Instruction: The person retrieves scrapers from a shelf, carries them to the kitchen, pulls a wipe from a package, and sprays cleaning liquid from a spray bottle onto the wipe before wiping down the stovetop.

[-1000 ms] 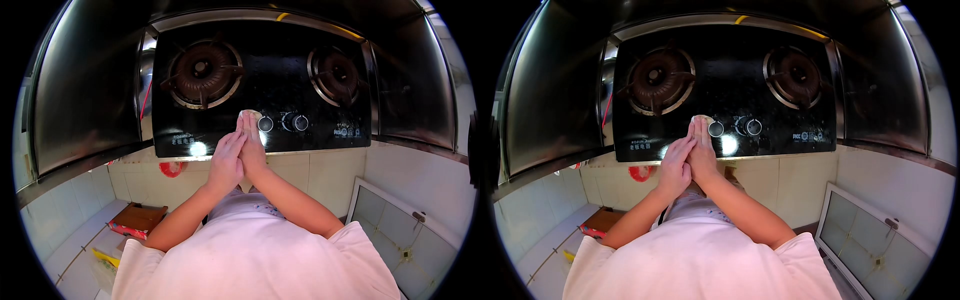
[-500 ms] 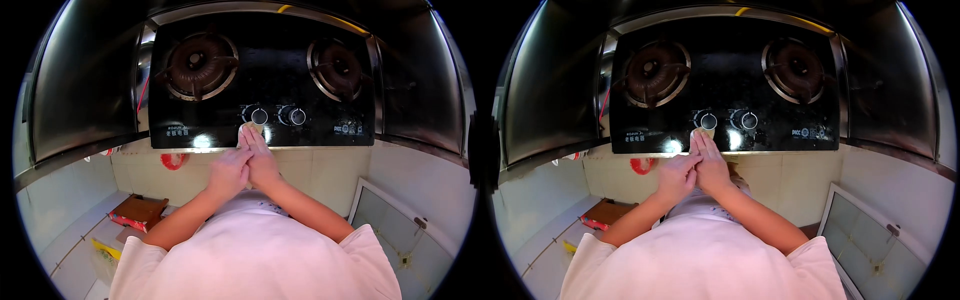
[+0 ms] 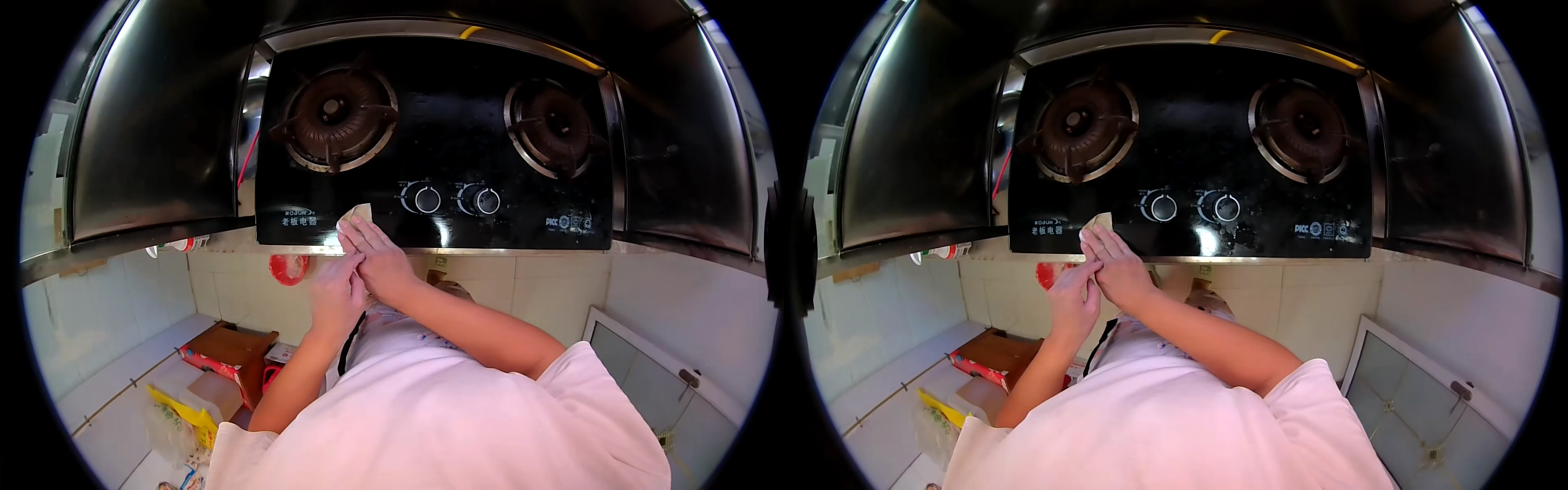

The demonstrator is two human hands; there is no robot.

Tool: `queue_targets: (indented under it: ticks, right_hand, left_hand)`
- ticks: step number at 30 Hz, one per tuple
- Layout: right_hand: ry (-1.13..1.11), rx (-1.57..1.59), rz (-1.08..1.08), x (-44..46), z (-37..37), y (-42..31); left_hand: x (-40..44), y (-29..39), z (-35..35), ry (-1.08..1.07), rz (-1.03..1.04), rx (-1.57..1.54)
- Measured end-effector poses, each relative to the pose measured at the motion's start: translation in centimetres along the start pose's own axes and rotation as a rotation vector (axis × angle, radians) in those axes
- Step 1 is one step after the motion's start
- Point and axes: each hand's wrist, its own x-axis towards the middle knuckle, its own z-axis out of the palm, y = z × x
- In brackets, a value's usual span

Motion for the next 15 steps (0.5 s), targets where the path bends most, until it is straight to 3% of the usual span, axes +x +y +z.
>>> queue_targets:
  ticks: [4, 10, 15]
  right_hand:
    - [-0.008, -0.020, 0.043, -0.9, -0.7, 0.5]
    - [0.037, -0.045, 0.174, -4.8, -4.0, 2.9]
    - [0.061, -0.072, 0.232, -7.1, -6.9, 5.1]
  left_hand:
    - [-0.2, 1.3, 1.2, 0.042, 0.062, 0.039]
    - [0.2, 4.7, 3.9, -0.110, 0.132, -0.053]
    - [1.0, 7.4, 6.8, -0.106, 0.243, -0.089]
